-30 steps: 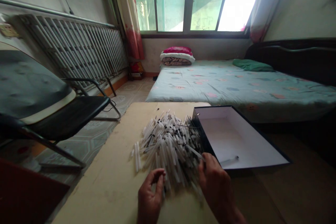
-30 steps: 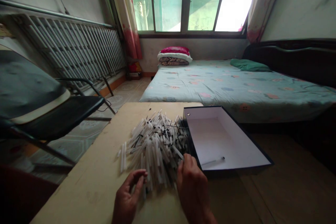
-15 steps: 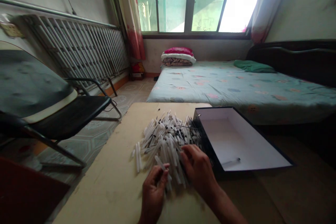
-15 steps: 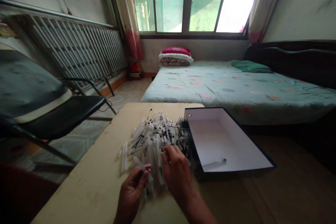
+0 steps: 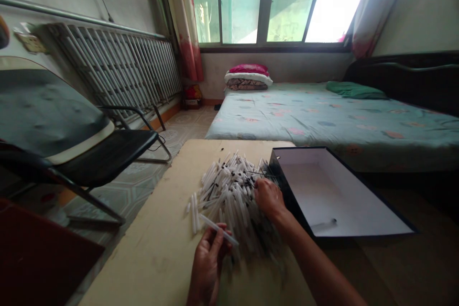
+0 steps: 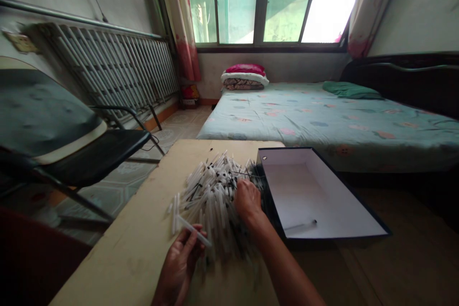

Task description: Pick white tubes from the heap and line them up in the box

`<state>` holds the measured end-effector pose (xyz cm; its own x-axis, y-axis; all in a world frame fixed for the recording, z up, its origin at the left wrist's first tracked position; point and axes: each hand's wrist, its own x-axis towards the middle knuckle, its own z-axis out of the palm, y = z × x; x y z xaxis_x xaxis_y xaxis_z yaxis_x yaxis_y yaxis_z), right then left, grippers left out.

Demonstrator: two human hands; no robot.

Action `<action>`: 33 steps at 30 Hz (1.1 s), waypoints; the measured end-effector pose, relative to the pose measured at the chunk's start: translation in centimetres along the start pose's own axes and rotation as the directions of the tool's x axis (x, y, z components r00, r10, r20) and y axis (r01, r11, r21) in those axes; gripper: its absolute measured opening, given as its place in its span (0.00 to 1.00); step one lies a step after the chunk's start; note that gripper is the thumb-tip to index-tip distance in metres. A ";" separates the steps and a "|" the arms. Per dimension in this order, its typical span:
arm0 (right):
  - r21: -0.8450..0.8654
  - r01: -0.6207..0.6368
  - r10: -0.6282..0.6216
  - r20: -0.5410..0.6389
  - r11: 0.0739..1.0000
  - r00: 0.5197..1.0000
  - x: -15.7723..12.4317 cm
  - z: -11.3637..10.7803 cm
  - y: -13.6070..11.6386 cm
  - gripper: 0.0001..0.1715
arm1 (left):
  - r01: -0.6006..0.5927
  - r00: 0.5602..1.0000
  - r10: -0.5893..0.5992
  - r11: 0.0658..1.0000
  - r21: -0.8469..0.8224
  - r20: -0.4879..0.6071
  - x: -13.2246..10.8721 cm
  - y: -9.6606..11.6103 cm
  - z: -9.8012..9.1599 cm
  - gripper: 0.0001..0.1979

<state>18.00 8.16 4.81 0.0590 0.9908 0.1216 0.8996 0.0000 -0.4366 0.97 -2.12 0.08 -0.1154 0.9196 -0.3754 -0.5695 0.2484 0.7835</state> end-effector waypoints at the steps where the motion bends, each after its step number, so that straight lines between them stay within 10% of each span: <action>1: 0.026 0.003 -0.003 -0.008 1.000 1.000 -0.2 -0.3 0.1 0.06 | 0.015 1.000 -0.015 1.000 -0.022 0.000 0.0 0.1 0.1 0.15; 6: 0.301 0.044 -0.037 -0.029 0.953 0.999 -3.8 -1.9 0.0 0.08 | 0.096 0.994 -0.100 0.987 -0.128 -0.031 -0.4 0.1 0.3 0.11; 12: 0.894 -0.032 0.049 0.011 0.448 0.999 -11.2 -0.6 -1.1 0.12 | 0.191 0.970 -0.223 0.943 -0.273 -0.092 -1.3 0.0 0.8 0.05; 22: 0.803 0.165 0.038 -0.227 0.573 0.973 -14.2 1.9 -1.9 0.06 | 0.246 0.947 -0.299 0.912 -0.328 -0.121 -3.0 0.1 2.8 0.04; 33: 0.799 0.106 0.117 -0.215 0.591 0.969 -14.8 0.2 -1.2 0.10 | 0.259 0.928 -0.336 0.890 -0.375 -0.157 -3.1 -0.2 2.4 0.04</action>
<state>15.99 -6.52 3.35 0.2559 0.9315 0.2585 0.1924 0.2129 -0.9579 3.41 -4.33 2.29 -0.0436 0.7223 -0.6902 -0.8418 0.3455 0.4148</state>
